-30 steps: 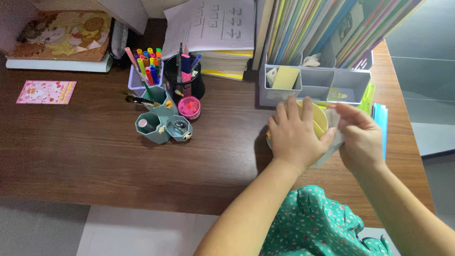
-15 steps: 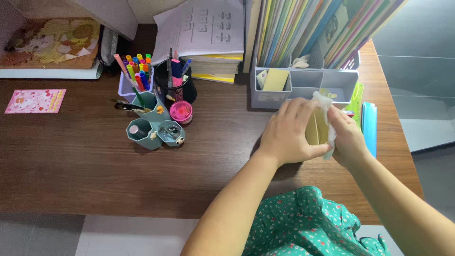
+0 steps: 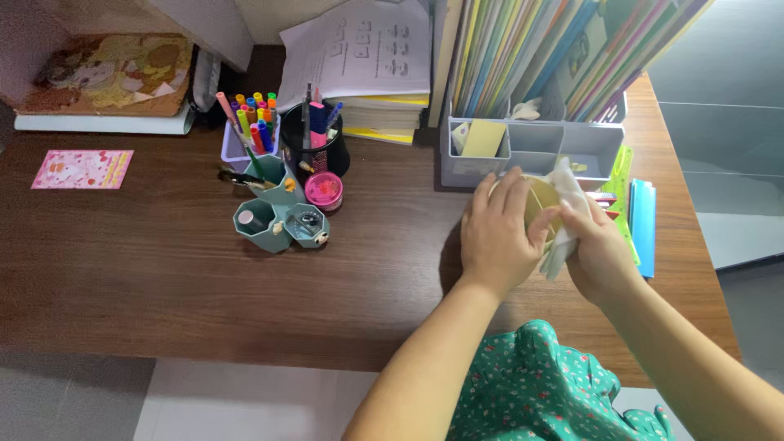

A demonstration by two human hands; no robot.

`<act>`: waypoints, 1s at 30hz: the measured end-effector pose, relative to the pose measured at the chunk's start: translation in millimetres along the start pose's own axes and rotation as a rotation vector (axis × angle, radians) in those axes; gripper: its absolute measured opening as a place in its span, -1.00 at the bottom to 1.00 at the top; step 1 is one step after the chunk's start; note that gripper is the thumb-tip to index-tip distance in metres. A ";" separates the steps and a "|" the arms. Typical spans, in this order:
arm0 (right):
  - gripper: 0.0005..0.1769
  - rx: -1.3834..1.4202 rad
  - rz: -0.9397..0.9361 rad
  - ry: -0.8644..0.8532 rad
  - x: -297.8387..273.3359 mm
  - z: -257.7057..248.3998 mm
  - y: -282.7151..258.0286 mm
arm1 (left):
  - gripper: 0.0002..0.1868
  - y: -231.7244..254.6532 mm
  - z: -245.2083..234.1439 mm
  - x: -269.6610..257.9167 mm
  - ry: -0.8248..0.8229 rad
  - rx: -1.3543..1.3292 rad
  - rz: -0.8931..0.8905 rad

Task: The person stacks books on a shelf, empties stationery from a holder, wipes the holder with a wipe, and places the stationery items back into the holder and desk organizer.

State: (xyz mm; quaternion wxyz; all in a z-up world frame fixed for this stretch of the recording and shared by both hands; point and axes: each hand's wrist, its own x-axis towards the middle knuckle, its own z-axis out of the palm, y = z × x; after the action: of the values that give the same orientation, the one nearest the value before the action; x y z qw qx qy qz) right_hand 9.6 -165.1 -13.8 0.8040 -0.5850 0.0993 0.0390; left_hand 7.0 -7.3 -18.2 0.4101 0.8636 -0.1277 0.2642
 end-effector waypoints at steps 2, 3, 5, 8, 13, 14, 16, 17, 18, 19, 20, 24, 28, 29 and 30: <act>-0.44 -0.076 -0.019 -0.004 -7.6 3.7 -1.2 | -0.50 -0.7 2.3 0.1 0.015 -0.008 -0.005; -0.44 -0.077 -0.018 -0.004 -5.9 4.9 -1.7 | -0.55 -0.3 2.9 -0.6 0.026 -0.020 -0.011; -0.49 -0.155 -0.058 -0.044 5.6 7.6 -4.9 | -0.55 -0.1 3.1 0.2 0.010 -0.031 -0.029; -0.55 -0.435 -0.006 0.034 23.5 11.7 -17.1 | -0.53 -0.4 1.9 2.6 -0.003 -0.046 -0.041; -0.60 -0.671 0.032 -0.022 34.4 26.3 -36.4 | -0.41 -0.7 4.1 2.8 0.003 -0.066 -0.039; -0.56 -0.853 0.034 -0.014 35.4 28.5 -40.3 | -0.43 -0.9 5.7 3.2 0.010 -0.050 -0.041; -0.55 -0.942 0.096 -0.029 39.5 28.9 -46.0 | -0.45 -0.6 9.6 0.4 0.020 -0.035 -0.048; -0.54 -1.030 0.154 -0.045 43.0 27.5 -48.1 | -0.44 -0.6 12.2 0.6 0.030 -0.047 -0.072; -0.54 -1.033 0.150 -0.047 46.8 25.9 -47.6 | -0.43 -0.3 14.6 0.8 0.041 -0.059 -0.096; -0.53 -1.029 0.048 -0.099 53.8 25.9 -46.6 | -0.43 -0.3 16.6 2.5 0.051 -0.056 -0.094; -0.52 -1.022 -0.054 -0.150 60.8 25.0 -45.7 | -0.41 0.3 18.0 3.4 0.073 -0.026 -0.074; -0.64 -1.055 -0.134 -0.216 81.1 18.2 -44.0 | -0.31 0.1 13.3 2.0 0.053 0.030 -0.041; -0.60 -1.110 -0.032 -0.154 86.5 18.4 -45.6 | -0.16 -6.7 -6.6 6.7 -0.036 0.109 0.031; -0.60 -1.077 0.078 -0.093 87.0 20.0 -45.3 | -0.09 -11.4 -14.3 10.3 -0.144 0.082 0.066; -0.60 -1.077 0.079 -0.101 89.2 22.1 -45.0 | -0.01 -18.0 -22.4 15.2 -0.252 0.055 0.101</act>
State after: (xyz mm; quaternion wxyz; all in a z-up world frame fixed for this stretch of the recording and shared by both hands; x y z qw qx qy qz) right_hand 107.4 -162.9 16.4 0.3920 -0.9076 0.0482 0.1427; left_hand 19.6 21.4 -9.5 0.3532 0.8933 -0.2139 0.1774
